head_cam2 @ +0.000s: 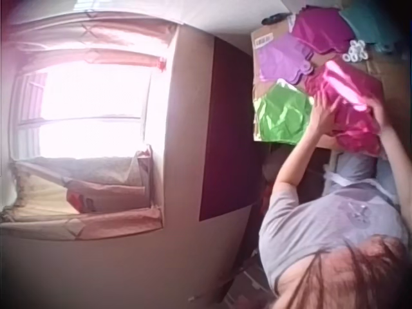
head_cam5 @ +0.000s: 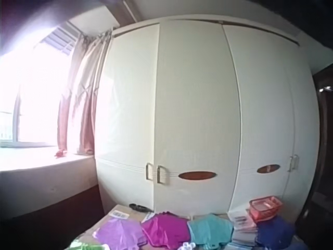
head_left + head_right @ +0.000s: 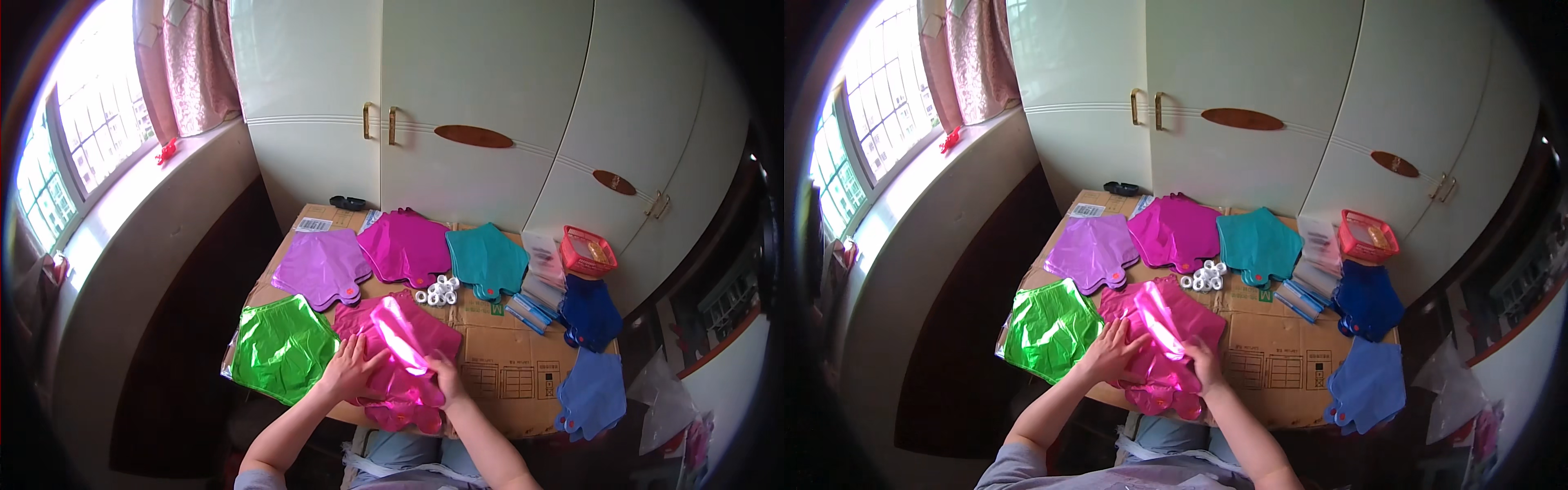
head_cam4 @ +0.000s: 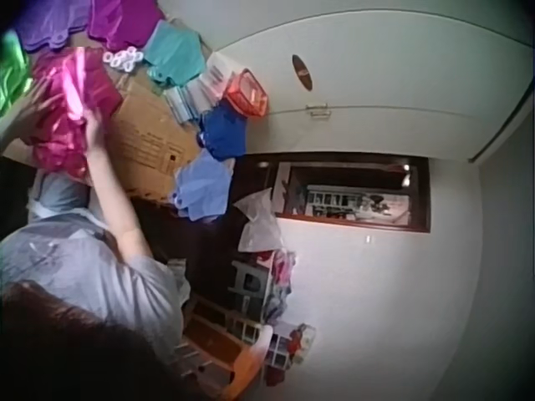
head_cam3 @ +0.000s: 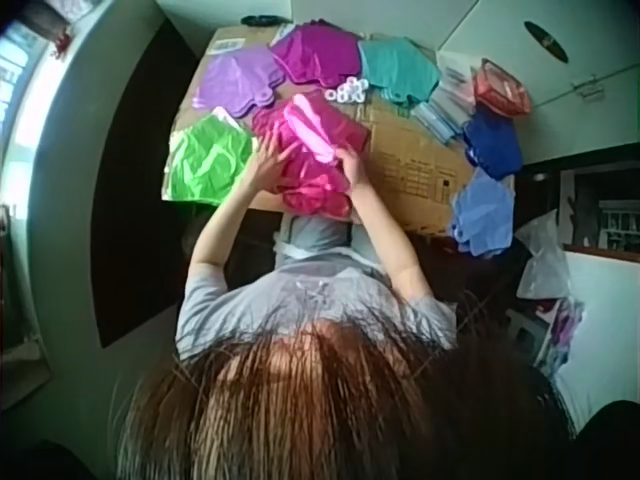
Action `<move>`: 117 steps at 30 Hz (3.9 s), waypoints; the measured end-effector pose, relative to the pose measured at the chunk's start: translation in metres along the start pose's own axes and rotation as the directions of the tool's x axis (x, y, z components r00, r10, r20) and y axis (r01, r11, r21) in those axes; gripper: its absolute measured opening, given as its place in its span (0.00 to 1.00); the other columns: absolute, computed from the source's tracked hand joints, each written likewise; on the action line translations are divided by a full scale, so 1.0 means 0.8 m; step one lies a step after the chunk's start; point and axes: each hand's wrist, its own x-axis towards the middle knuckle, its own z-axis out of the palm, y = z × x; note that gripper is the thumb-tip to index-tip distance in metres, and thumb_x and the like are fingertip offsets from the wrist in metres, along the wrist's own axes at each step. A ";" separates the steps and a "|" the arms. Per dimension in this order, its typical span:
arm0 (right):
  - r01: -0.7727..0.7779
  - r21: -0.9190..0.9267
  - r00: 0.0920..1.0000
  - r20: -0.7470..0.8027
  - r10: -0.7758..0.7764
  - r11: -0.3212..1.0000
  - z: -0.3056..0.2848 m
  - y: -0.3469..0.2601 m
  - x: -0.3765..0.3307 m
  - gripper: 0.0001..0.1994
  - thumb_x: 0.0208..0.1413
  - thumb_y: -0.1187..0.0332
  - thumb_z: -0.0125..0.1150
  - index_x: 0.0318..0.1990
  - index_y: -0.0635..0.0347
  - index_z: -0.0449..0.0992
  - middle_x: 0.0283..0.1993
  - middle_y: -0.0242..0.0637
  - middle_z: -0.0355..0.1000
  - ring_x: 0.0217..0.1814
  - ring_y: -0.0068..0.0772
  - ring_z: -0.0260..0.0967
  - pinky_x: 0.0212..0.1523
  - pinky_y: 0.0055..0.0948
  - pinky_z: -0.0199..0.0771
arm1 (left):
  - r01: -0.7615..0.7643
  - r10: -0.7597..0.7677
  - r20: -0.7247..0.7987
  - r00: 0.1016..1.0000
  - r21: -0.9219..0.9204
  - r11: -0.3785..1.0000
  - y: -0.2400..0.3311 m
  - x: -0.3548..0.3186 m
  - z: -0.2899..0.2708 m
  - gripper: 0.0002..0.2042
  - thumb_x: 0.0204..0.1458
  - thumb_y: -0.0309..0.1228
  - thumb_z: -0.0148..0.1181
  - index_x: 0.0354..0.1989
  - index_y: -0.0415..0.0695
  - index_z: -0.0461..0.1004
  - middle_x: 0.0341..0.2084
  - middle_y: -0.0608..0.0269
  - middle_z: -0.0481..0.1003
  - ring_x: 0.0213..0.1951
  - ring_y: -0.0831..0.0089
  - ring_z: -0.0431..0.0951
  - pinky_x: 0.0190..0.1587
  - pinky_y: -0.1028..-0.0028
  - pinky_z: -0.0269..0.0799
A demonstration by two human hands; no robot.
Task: Folding colorful plastic sheets and placing them into clear packaging bags with cardboard inserts.
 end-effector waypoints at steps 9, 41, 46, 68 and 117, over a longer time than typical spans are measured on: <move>0.472 0.339 0.873 -0.052 -0.485 0.814 -0.061 -0.192 -0.080 0.21 0.56 0.59 0.52 0.52 0.64 0.69 0.52 0.46 0.70 0.56 0.47 0.66 0.58 0.50 0.64 | 0.017 -0.016 0.066 0.998 -0.006 1.000 0.001 0.003 -0.003 0.45 0.35 0.68 0.56 0.65 0.67 0.54 0.59 0.28 0.53 0.62 0.35 0.53 0.64 0.48 0.47; -0.191 -0.865 0.800 0.137 -0.584 -0.464 -0.189 -0.221 -0.238 0.24 0.43 0.59 0.67 0.48 0.60 0.72 0.57 0.43 0.65 0.59 0.47 0.61 0.57 0.43 0.62 | -0.400 0.402 -0.027 0.915 -0.169 0.901 0.189 0.164 0.024 0.22 0.51 0.43 0.55 0.55 0.49 0.67 0.57 0.55 0.63 0.62 0.54 0.59 0.61 0.46 0.52; -0.279 -0.843 0.816 0.045 -0.577 -0.460 -0.237 -0.219 -0.259 0.21 0.45 0.62 0.64 0.46 0.62 0.73 0.55 0.45 0.68 0.58 0.48 0.63 0.56 0.42 0.64 | -0.456 0.429 -0.196 0.882 -0.124 0.881 0.209 0.236 0.010 0.15 0.47 0.33 0.55 0.46 0.46 0.70 0.43 0.58 0.70 0.48 0.60 0.71 0.48 0.60 0.70; -0.121 -0.989 0.561 0.008 -0.828 -0.091 -0.247 -0.221 -0.255 0.07 0.44 0.72 0.68 0.28 0.63 0.76 0.27 0.41 0.75 0.27 0.39 0.74 0.29 0.31 0.72 | -0.463 0.425 -0.386 0.819 -0.006 0.886 0.290 0.374 0.026 0.04 0.46 0.29 0.53 0.31 0.46 0.72 0.30 0.62 0.70 0.35 0.66 0.74 0.33 0.68 0.74; -0.150 -0.788 0.854 0.200 -0.480 -0.597 -0.288 -0.397 -0.033 0.06 0.53 0.71 0.47 0.38 0.50 0.67 0.35 0.39 0.73 0.36 0.48 0.74 0.33 0.43 0.74 | -0.612 0.616 -0.133 0.776 -0.391 0.687 0.286 0.386 -0.025 0.15 0.50 0.36 0.58 0.47 0.51 0.74 0.50 0.58 0.71 0.54 0.62 0.69 0.57 0.59 0.61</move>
